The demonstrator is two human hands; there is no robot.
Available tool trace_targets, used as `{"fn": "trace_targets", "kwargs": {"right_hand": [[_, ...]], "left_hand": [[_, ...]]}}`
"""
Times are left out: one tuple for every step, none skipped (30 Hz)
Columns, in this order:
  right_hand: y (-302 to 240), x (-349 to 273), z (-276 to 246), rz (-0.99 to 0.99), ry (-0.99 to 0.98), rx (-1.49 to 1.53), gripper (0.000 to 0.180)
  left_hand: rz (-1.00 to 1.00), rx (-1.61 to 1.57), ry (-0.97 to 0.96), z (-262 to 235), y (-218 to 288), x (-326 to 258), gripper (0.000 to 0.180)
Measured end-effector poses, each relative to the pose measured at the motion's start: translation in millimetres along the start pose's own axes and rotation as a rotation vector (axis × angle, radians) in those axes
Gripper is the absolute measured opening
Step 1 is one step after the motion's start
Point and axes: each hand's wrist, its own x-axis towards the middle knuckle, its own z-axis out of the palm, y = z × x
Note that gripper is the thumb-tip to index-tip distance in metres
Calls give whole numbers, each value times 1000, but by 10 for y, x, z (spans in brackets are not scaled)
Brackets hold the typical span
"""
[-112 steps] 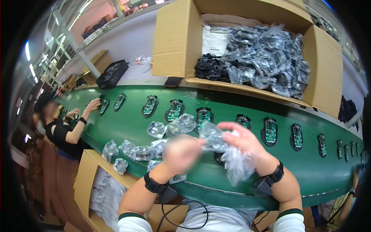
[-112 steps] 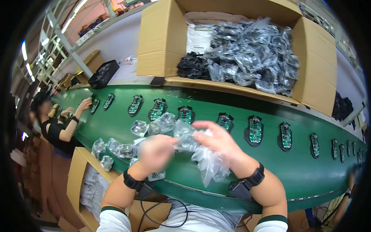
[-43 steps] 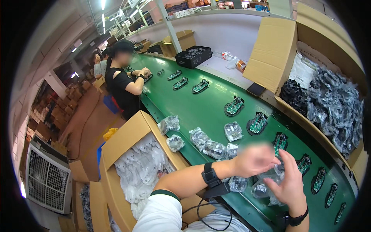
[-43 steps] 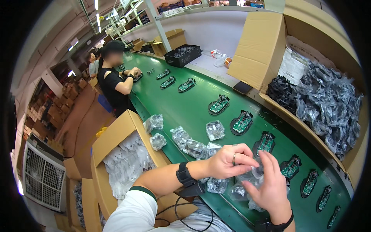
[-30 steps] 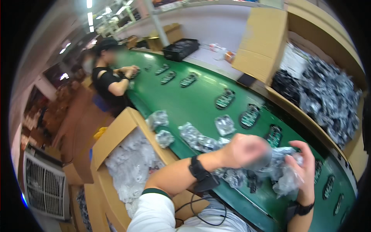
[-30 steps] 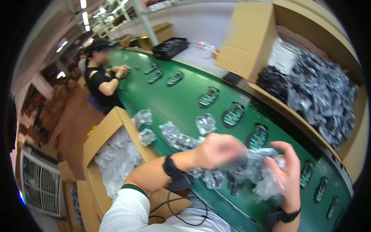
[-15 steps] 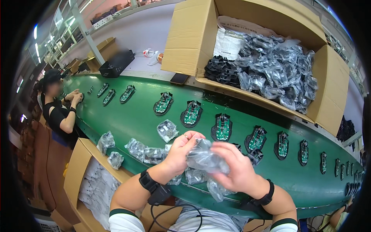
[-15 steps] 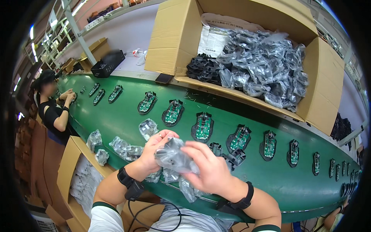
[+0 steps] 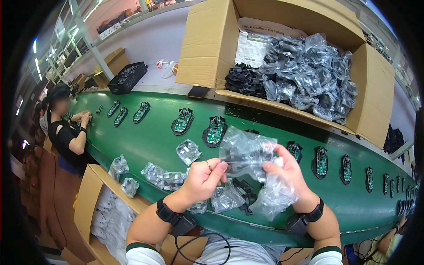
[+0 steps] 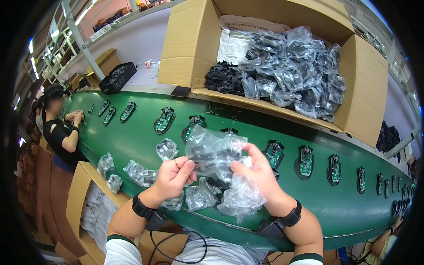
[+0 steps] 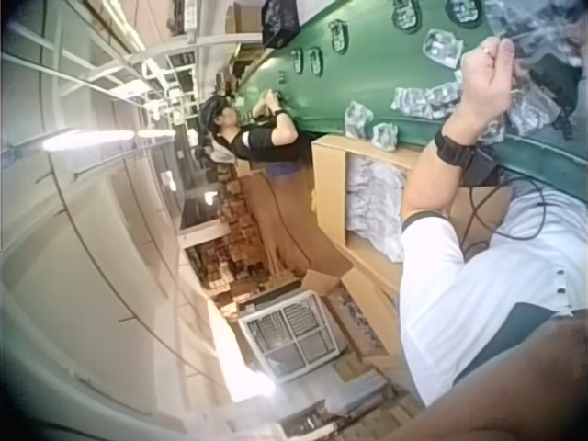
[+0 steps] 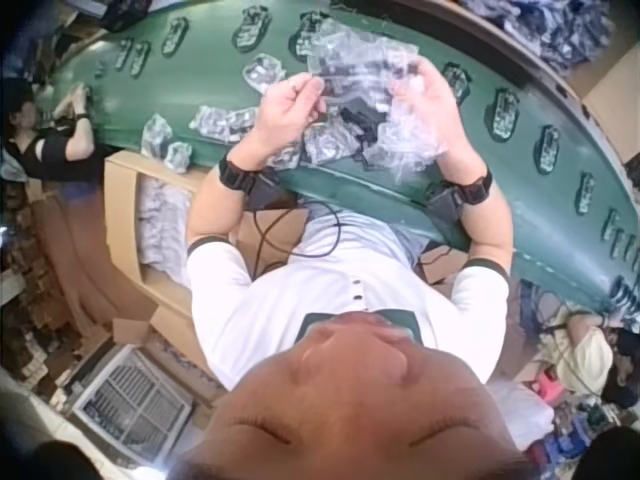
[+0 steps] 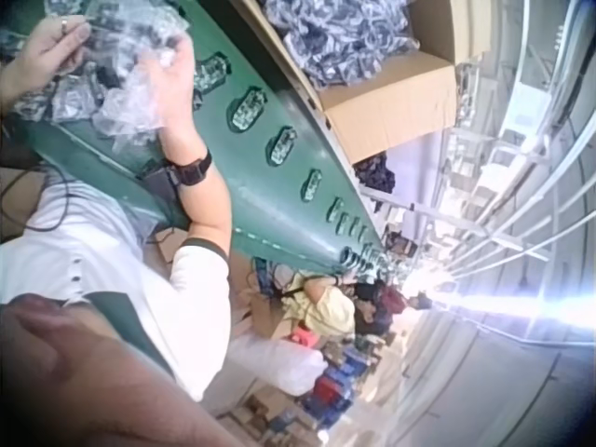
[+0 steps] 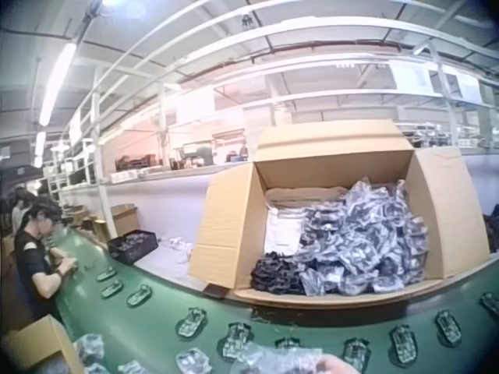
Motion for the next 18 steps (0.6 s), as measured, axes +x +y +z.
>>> {"fn": "trace_targets", "kwargs": {"right_hand": [[-25,-1,-31,-28,-25,33,57],[-44,-5,-65,-56,-51,66,63],[-40,-11,-69,-97,-83,26,73],[-43,-14,-55,-140,-112,-12,83],[-20,-7,4,-233,-145,-170,85],[-30,-33,36,-323,-164,-332,86],[30,-17,5,-428,-135,-530,79],[7,-6,-13,-451,-167,-686,65],[-3,-17,27,-444,-113,-795,55],[48,-4,-2,-489,-62,-850,44],[115,6,-77,-503,-72,-904,32],[142,25,-86,-566,-52,-933,25],[199,50,-85,-608,-18,-933,24],[211,85,-91,-621,-35,-906,21],[206,92,-105,-612,-47,-929,19],[161,104,-105,-608,-86,-992,18],[153,135,-47,-681,-97,-987,18],[77,119,10,-676,-81,-1013,18]], "left_hand": [[-36,9,1,-36,1,0,28],[-72,19,3,-68,1,3,31],[86,80,72,-50,-22,31,31],[244,141,142,-19,-58,71,31],[404,201,209,-7,-76,101,31],[299,80,174,32,-54,109,29],[193,-40,133,45,-17,81,26],[86,-157,85,41,-7,53,24],[70,-180,59,38,-82,45,19],[-9,-171,22,46,-14,36,17],[32,-76,9,55,-25,23,14],[143,25,69,90,-59,26,14],[109,-142,115,109,-25,-15,26],[101,-136,259,168,-51,-8,36],[187,-97,310,117,-198,62,40],[76,-269,207,17,-181,54,37],[84,-323,299,-38,-267,55,36],[80,-327,353,-118,-353,84,33]]}}
